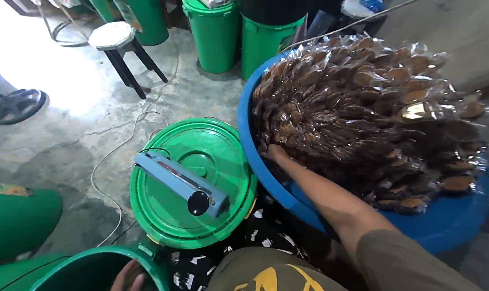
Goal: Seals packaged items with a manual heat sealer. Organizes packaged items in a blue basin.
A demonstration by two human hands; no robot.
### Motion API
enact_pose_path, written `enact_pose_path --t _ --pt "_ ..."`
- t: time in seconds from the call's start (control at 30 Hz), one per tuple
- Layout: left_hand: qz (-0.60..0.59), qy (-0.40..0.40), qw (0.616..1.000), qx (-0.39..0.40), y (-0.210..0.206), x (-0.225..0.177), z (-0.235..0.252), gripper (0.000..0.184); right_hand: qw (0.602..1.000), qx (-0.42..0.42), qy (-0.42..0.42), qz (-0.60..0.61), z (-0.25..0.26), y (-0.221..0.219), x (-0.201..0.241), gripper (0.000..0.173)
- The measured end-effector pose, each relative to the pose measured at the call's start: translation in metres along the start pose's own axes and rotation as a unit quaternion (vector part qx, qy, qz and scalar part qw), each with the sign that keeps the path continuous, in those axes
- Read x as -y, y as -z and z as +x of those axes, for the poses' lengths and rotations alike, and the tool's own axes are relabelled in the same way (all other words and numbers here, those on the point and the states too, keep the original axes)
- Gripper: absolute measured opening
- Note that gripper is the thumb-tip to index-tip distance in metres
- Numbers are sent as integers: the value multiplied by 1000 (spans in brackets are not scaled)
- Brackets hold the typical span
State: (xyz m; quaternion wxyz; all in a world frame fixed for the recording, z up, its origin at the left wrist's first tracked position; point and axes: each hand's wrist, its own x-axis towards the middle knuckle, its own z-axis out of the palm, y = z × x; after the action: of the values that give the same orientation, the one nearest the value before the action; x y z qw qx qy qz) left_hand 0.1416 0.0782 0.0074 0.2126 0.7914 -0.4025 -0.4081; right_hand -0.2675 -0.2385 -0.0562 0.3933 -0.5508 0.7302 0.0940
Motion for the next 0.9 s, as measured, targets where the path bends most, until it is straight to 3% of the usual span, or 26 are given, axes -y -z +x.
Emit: enact_pose_path --t 0.17,0.2,0.27,0.33,0.37,0.4,0.43,0.47,0.53,0.57,0.6,0.63,0.67,0.7,0.77,0.9 --pt "-36 -197 959 199 -62 -79 23 51 972 -8 155 178 -48 9 -39 44" --pt "-52 -228 943 235 -73 -91 24 51 959 -28 181 214 -67 9 -43 42" --pt "-126 -262 905 311 -93 -116 26 62 928 -149 247 235 -111 1 -44 39" --pt "-234 -233 858 393 -112 -140 27 87 854 -302 363 220 -147 -22 -35 32" --pt "-286 -198 834 427 -121 -148 28 94 812 -336 431 204 -157 -36 -29 30" --pt "-340 -154 809 453 -128 -151 29 93 780 -345 487 187 -165 -53 -21 29" --pt "-405 -98 785 458 -134 -148 30 76 762 -339 528 160 -169 -72 -12 29" --pt "-476 -27 768 428 -138 -145 28 54 754 -318 560 131 -171 -91 -5 34" --pt "-565 65 749 341 -138 -135 28 53 781 -202 579 116 -178 -114 2 54" --pt "-573 55 760 302 -137 -125 29 45 810 -107 557 150 -185 -115 7 62" --pt "-551 18 792 264 -135 -114 29 40 840 10 497 215 -192 -111 14 61" --pt "-508 -26 829 232 -132 -104 29 58 854 115 410 299 -197 -107 23 53" --pt "-456 -60 866 198 -128 -98 30 74 855 182 310 374 -198 -104 35 39" --pt "-404 -89 895 168 -123 -95 30 79 855 209 224 419 -196 -102 48 27" --pt "-352 -118 920 125 -117 -93 35 74 873 166 169 427 -182 -107 71 17" --pt "-383 -105 918 18 -118 -90 54 63 923 3 331 196 -145 -110 109 24"
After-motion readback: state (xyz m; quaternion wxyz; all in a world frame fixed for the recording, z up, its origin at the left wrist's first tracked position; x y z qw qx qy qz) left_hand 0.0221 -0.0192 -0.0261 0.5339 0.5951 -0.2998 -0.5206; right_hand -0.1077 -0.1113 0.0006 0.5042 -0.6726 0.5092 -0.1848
